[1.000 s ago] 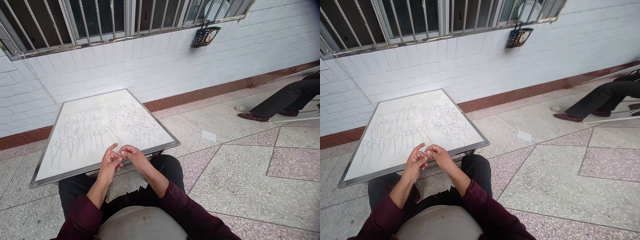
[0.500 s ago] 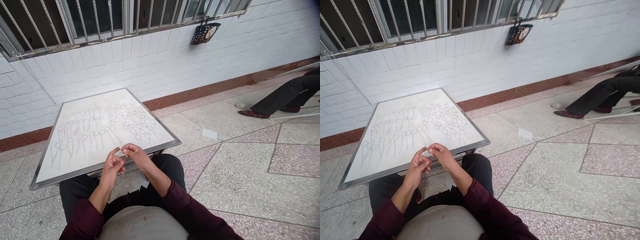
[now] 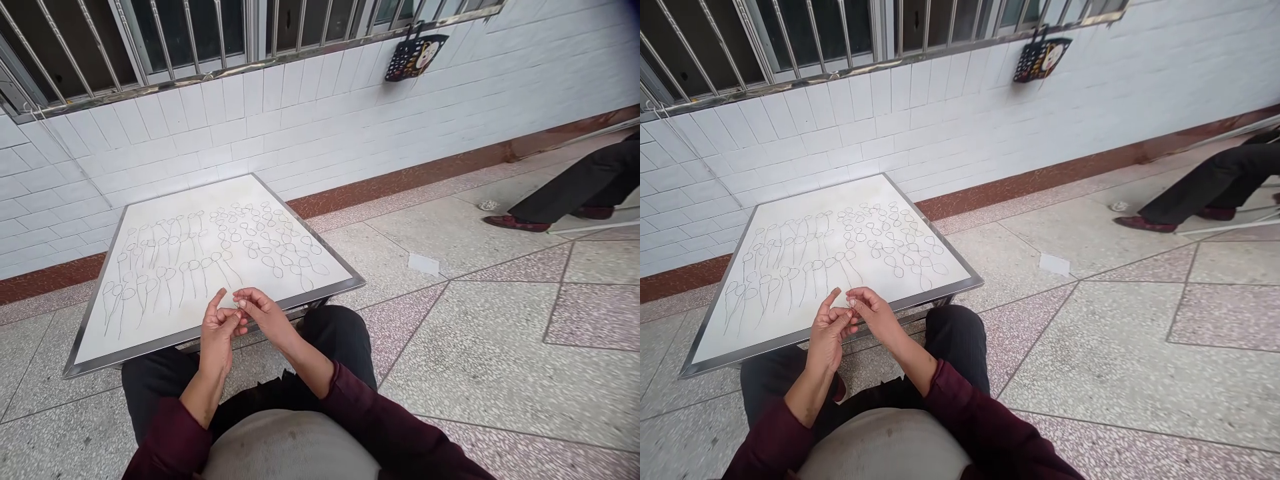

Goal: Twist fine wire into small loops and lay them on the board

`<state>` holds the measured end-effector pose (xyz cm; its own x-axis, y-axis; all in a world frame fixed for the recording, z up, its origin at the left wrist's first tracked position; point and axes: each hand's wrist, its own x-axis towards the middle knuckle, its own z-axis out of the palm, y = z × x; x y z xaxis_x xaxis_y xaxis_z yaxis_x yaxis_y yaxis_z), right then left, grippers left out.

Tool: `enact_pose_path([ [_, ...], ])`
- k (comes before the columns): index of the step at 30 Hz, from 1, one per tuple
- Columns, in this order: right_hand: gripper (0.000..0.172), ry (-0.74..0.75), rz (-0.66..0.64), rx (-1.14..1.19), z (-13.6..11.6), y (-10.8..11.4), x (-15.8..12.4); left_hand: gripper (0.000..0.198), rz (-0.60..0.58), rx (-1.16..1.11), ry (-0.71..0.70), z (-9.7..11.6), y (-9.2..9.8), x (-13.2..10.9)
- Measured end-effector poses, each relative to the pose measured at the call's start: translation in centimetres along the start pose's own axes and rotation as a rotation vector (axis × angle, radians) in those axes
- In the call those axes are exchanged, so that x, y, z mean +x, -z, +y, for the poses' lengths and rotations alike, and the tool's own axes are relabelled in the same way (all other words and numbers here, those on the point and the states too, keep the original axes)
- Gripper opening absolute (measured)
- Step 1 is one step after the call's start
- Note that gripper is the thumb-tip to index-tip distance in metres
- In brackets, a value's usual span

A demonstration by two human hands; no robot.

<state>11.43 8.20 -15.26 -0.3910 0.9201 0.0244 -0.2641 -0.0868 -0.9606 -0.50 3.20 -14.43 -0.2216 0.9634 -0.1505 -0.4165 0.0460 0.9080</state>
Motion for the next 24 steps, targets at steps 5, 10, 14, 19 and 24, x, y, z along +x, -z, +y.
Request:
enact_pose_path([
  [5,0.034,0.042,-0.110,-0.045,0.1,-0.3,-0.8,0.073,0.102,0.086,-0.170,0.1,-0.1,-0.1],
  [10,0.025,0.080,0.031,-0.062,0.1,-0.5,-0.5,0.071,0.046,0.178,-0.182,-0.3,0.2,-0.1],
  [14,0.028,0.034,0.021,-0.077,-0.2,-0.1,-0.2,0.070,-0.032,0.182,-0.144,-0.4,0.2,-0.3],
  [19,0.029,0.019,-0.038,-0.183,-0.9,0.5,-0.3,0.057,-0.103,0.165,-0.169,-0.3,0.2,-0.6],
  [24,0.028,0.035,-0.072,-0.267,-1.2,0.7,-0.3,0.050,-0.105,0.192,-0.206,-0.4,0.4,-0.6],
])
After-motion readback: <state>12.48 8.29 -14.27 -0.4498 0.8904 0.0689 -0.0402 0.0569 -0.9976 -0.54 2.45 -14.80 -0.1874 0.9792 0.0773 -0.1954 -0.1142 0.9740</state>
